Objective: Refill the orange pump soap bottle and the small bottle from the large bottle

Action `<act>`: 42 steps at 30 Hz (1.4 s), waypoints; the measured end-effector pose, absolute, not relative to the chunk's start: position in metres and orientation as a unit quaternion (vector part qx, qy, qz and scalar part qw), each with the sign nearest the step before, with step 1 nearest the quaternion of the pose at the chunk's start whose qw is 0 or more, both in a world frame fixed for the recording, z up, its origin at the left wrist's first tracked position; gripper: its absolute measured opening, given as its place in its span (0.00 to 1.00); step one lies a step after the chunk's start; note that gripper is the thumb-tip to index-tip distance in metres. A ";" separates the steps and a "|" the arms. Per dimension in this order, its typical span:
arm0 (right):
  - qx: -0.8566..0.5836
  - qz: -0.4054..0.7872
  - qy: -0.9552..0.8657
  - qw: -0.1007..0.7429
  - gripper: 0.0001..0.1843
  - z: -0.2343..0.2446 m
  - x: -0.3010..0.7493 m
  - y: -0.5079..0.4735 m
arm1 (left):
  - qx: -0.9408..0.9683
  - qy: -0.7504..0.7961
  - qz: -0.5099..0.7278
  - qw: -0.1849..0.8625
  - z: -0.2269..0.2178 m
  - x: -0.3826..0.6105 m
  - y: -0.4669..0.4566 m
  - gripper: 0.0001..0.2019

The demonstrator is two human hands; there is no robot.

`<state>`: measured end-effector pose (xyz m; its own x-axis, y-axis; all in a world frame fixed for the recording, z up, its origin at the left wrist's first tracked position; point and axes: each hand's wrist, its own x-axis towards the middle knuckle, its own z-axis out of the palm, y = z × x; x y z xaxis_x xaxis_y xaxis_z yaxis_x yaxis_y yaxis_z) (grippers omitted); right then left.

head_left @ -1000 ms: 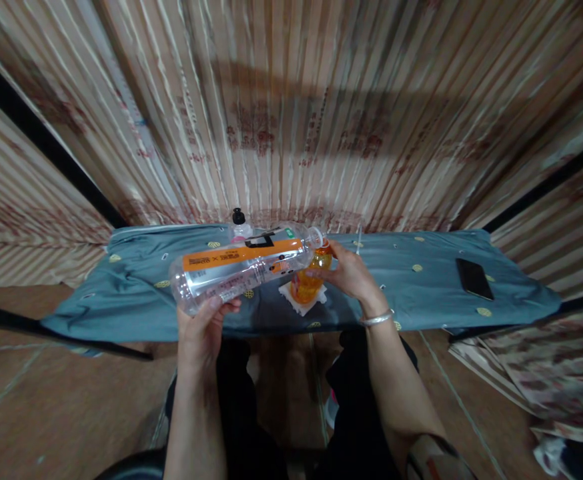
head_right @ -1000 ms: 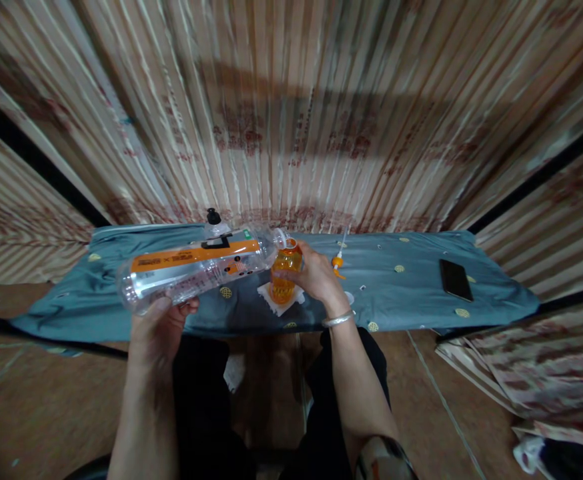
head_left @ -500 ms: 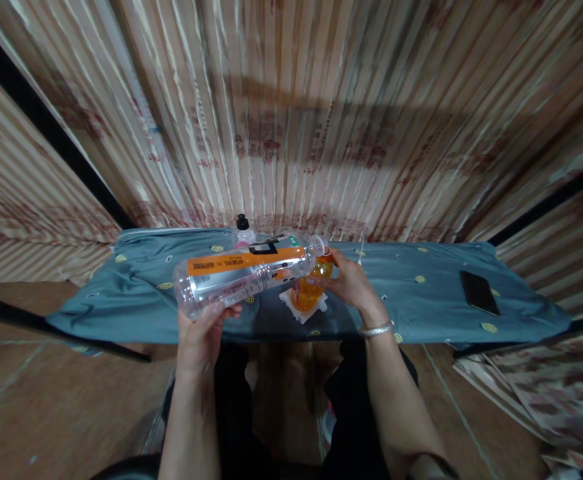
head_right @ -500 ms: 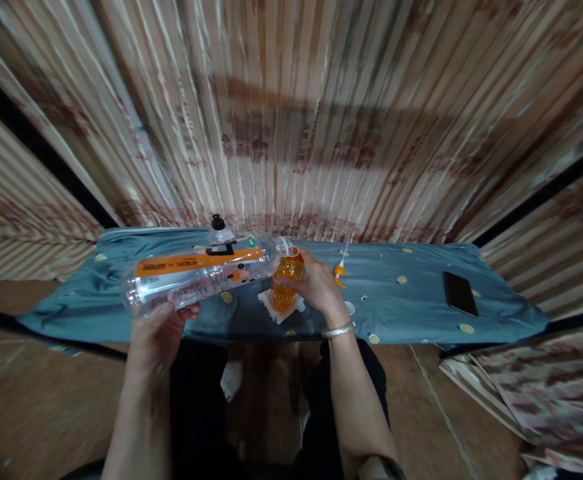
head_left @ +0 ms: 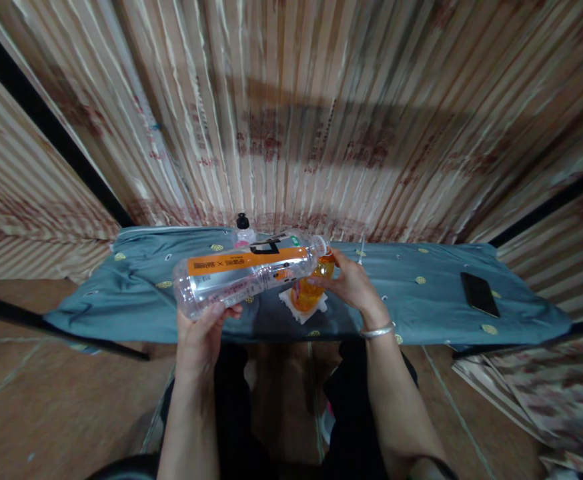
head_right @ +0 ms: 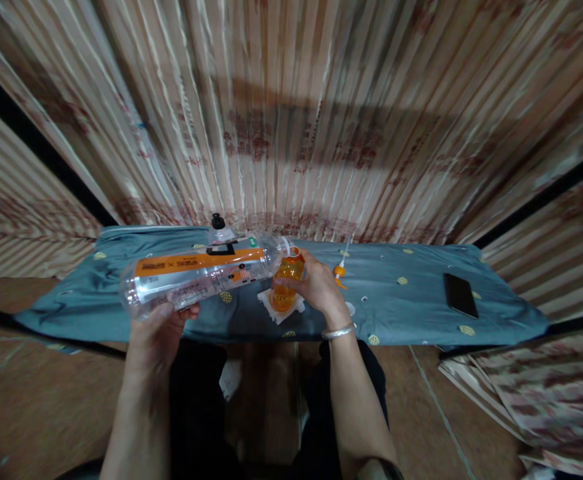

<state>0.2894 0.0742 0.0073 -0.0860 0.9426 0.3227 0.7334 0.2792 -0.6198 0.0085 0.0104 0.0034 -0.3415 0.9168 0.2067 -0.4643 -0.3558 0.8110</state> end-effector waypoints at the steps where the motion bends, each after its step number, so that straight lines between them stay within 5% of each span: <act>1: -0.580 0.151 -0.721 0.346 0.33 0.008 0.289 0.074 | 0.345 0.332 0.748 0.461 0.004 0.008 0.010 0.24; 42: -0.583 0.184 -0.713 0.342 0.33 0.021 0.285 0.069 | 0.356 0.348 0.751 0.433 0.017 0.014 0.005 0.23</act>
